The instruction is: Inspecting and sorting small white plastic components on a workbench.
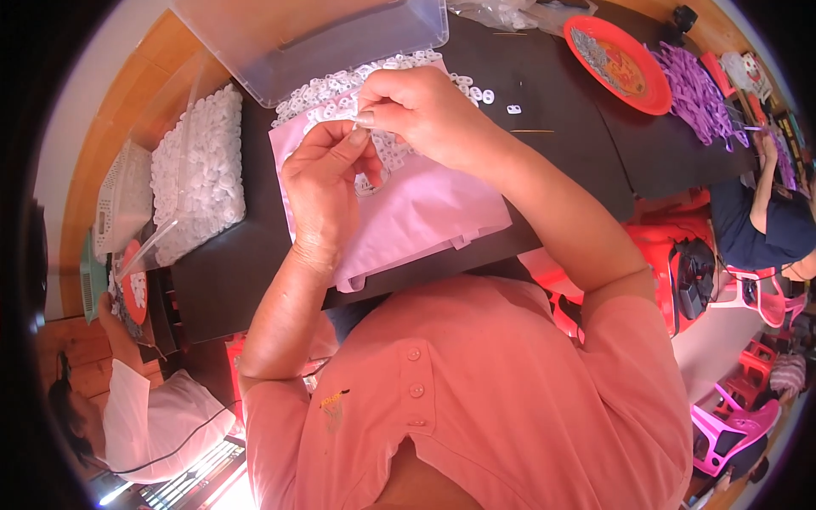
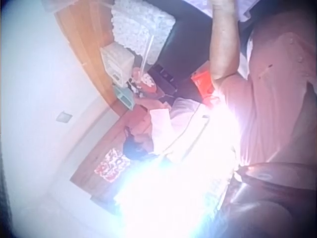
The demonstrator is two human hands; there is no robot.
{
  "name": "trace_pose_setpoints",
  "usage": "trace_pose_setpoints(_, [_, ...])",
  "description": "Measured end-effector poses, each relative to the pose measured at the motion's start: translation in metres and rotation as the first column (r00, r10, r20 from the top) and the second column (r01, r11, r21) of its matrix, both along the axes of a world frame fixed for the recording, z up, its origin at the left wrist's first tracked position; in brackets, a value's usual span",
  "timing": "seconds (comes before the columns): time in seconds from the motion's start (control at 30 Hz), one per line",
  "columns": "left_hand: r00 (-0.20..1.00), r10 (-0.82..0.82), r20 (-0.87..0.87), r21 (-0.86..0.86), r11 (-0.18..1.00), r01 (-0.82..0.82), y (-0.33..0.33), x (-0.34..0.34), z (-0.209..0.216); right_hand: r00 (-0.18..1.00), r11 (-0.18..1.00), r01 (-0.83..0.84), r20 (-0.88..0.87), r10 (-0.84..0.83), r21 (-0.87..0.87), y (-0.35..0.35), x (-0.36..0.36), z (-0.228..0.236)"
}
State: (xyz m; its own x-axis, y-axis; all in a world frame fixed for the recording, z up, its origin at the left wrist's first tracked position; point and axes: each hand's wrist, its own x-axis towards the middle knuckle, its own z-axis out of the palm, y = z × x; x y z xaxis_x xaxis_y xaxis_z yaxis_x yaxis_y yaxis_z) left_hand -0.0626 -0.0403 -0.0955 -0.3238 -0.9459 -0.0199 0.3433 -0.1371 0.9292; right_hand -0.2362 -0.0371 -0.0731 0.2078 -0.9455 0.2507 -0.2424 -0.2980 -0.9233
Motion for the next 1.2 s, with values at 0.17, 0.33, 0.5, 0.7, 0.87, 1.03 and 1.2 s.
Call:
trace_pose_setpoints(0.17, [1.000, -0.001, -0.012, 0.048, 0.999, 0.001, -0.003, 0.002, -0.005, 0.997, 1.000, -0.028, 0.068, 0.027, 0.014, -0.006, 0.006, -0.007])
trace_pose_setpoints(0.33, [0.998, 0.038, -0.044, 0.069, 0.997, -0.035, -0.002, -0.001, -0.001, 0.996, 0.999, 0.031, 0.086, -0.034, 0.038, -0.006, 0.001, -0.008])
trace_pose_setpoints(0.5, [0.998, 0.056, -0.038, 0.064, 0.996, -0.054, -0.002, -0.001, 0.001, 0.983, 0.997, 0.055, 0.174, -0.063, 0.048, -0.009, -0.010, -0.009])
trace_pose_setpoints(0.7, [0.996, 0.062, -0.058, 0.069, 0.996, -0.058, -0.001, 0.000, 0.003, 0.973, 0.999, 0.029, 0.226, -0.039, 0.046, -0.004, -0.006, -0.004])
trace_pose_setpoints(0.87, [0.995, 0.064, -0.078, 0.062, 0.996, -0.059, -0.001, 0.001, 0.003, 0.973, 0.997, 0.081, 0.214, -0.083, 0.018, -0.001, -0.001, -0.002])
trace_pose_setpoints(1.03, [0.998, 0.051, -0.031, 0.057, 0.997, -0.049, 0.000, 0.000, 0.004, 0.987, 0.996, 0.082, 0.139, -0.084, 0.017, -0.001, 0.003, -0.004])
trace_pose_setpoints(1.2, [1.000, 0.023, -0.013, 0.040, 0.999, -0.022, 0.000, -0.001, 0.003, 0.995, 0.998, 0.055, 0.080, -0.056, 0.008, -0.002, 0.001, -0.004])
